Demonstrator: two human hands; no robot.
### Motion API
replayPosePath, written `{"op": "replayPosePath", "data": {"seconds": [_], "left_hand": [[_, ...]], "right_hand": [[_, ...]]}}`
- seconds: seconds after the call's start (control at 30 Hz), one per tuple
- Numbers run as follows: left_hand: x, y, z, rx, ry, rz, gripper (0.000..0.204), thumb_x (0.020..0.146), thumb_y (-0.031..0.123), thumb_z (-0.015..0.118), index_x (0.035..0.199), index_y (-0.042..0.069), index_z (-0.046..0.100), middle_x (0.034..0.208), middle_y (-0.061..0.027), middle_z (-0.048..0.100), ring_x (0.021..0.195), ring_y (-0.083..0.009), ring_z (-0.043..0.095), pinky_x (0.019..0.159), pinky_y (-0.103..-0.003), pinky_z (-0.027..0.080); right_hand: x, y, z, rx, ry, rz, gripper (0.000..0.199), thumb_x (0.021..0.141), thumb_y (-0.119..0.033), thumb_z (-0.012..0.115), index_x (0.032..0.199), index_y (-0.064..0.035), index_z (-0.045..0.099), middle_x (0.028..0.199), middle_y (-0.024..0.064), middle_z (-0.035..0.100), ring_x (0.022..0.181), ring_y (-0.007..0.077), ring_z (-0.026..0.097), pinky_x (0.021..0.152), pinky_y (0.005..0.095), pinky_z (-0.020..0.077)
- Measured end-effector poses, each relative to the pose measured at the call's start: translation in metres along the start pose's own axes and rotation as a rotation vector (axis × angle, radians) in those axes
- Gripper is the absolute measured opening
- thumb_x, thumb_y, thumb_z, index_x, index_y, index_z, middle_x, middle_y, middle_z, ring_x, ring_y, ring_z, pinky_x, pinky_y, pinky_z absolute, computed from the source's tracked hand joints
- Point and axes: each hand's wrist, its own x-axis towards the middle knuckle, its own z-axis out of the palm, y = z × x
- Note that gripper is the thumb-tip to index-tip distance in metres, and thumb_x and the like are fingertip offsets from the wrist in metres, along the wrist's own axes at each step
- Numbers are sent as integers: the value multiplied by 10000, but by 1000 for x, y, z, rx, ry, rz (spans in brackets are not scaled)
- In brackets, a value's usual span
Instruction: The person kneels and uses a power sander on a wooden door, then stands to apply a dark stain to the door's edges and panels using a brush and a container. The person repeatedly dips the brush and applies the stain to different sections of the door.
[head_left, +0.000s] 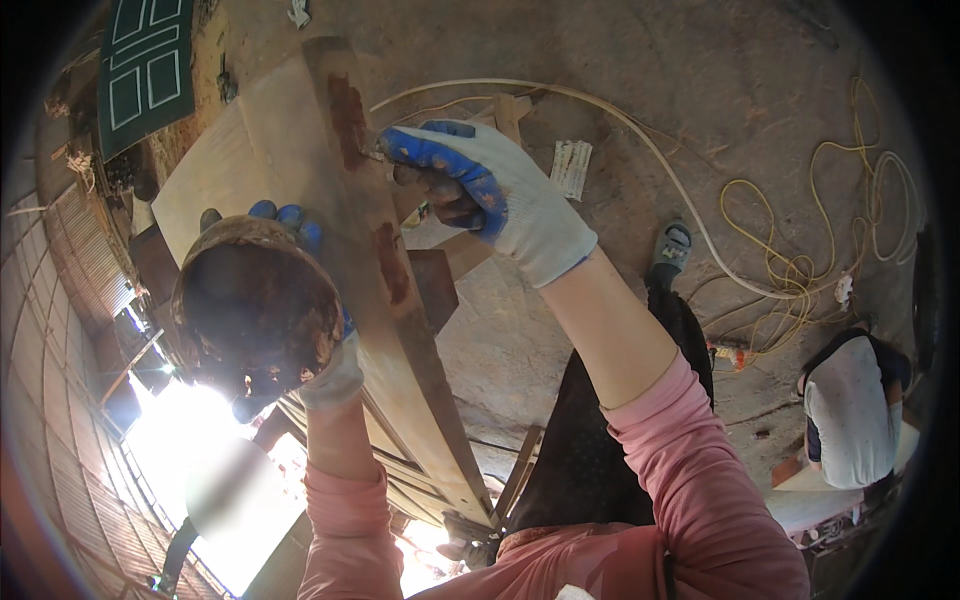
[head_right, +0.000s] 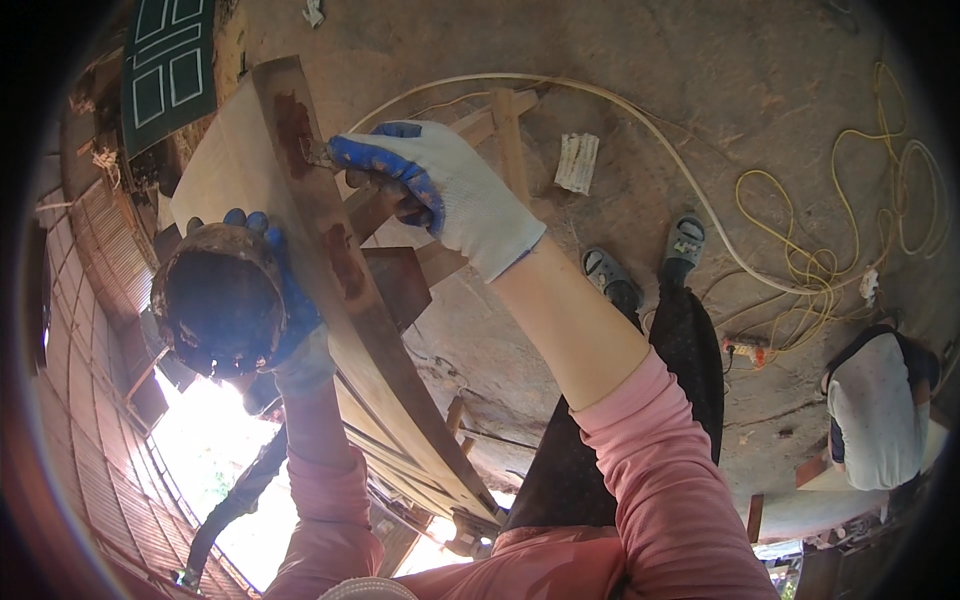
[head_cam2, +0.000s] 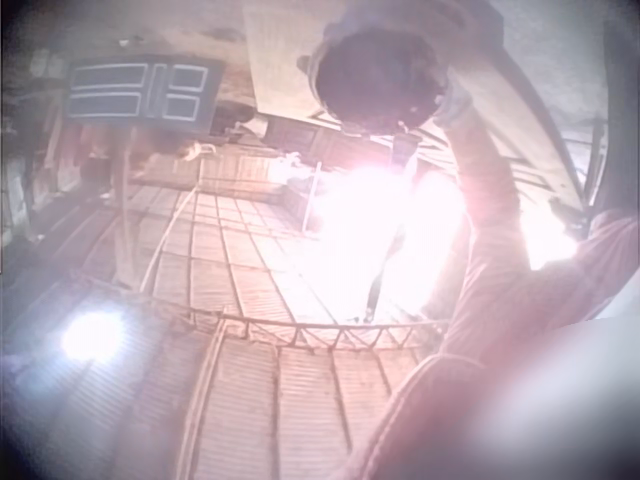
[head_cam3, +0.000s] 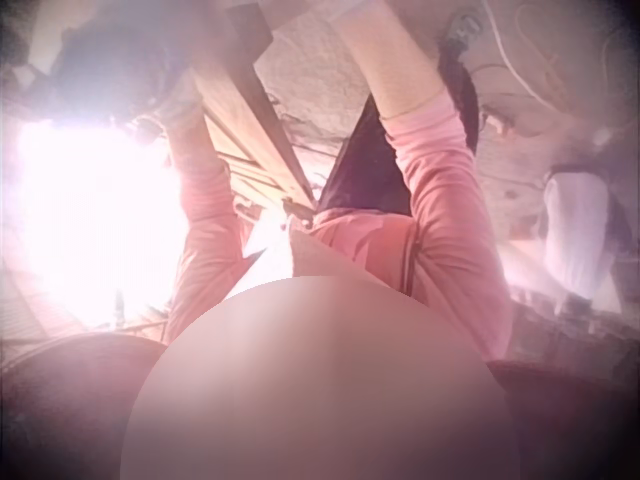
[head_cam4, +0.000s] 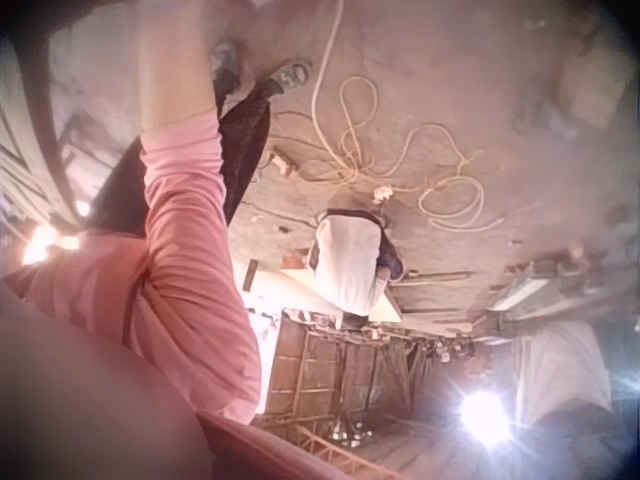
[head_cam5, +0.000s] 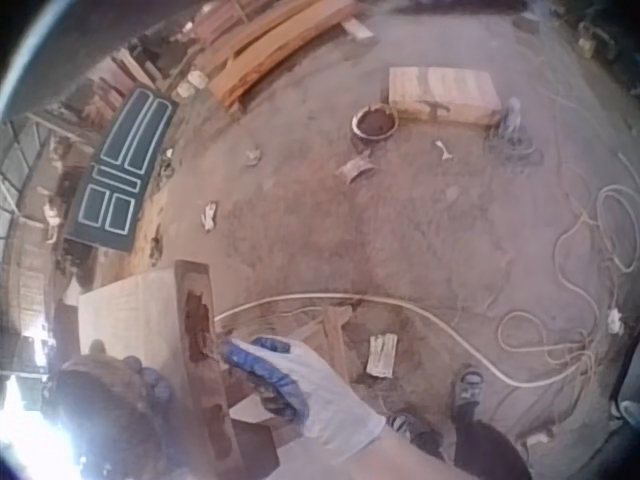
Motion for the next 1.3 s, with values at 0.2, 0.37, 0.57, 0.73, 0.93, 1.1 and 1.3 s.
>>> {"op": "replayPosePath", "data": {"seconds": [0.2, 0.37, 0.57, 0.73, 0.93, 1.1, 1.3], "left_hand": [[2, 5, 0, 320, -4, 72, 646, 1066, 253, 555, 1578, -6, 259, 1450, -280, 496, 1296, -320, 592, 1126, -426, 517], [-3, 7, -4, 399, -55, 31, 576, 1088, 267, 502, 1550, -27, 325, 1445, -259, 530, 1326, -303, 575, 1147, -415, 486], [0, 7, -19, -415, -123, -211, 602, 1101, 400, 403, 1523, -28, 426, 1508, -223, 519, 1421, -304, 500, 1211, -443, 395], [-4, 5, -13, 66, -46, -75, 646, 1100, 443, 375, 1513, -50, 426, 1530, -241, 487, 1448, -322, 463, 1226, -450, 372], [1, 4, -4, -344, -316, 63, 668, 1106, 378, 430, 1579, -46, 222, 1585, -290, 345, 1489, -378, 374, 1255, -461, 335], [-6, 9, -13, -31, -79, -140, 733, 1092, 494, 347, 1578, -53, 293, 1563, -243, 441, 1492, -308, 401, 1255, -415, 323], [-3, 2, -18, 176, -215, 7, 739, 1087, 513, 375, 1582, -33, 308, 1559, -213, 455, 1491, -280, 406, 1259, -405, 316]], "right_hand": [[-19, -13, -1, -172, 34, -146, 250, 946, -301, 749, 1033, -67, 754, 784, -44, 636, 548, 11, 450, 461, 187, 298], [-41, -13, 9, -299, 289, -357, 277, 965, -212, 725, 1166, -22, 745, 767, -27, 583, 579, 58, 478, 503, 217, 349], [-29, 22, 26, -570, 349, -724, 294, 965, -158, 701, 1224, -21, 726, 848, 68, 543, 724, 148, 538, 634, 320, 424], [-18, 38, 39, -541, 366, -772, 281, 973, -116, 677, 1235, -22, 715, 898, 78, 558, 735, 170, 552, 647, 318, 439], [-30, 47, 38, -819, 379, -696, 292, 970, -69, 668, 1251, 7, 687, 931, 115, 586, 723, 182, 576, 650, 321, 464], [-46, 38, 32, -898, 329, -839, 302, 979, -80, 663, 1269, 0, 686, 913, 97, 587, 673, 158, 568, 622, 292, 452], [-30, 18, 35, -431, 419, -643, 275, 957, -152, 660, 1191, -20, 719, 916, 164, 615, 823, 338, 619, 737, 429, 488]]}}
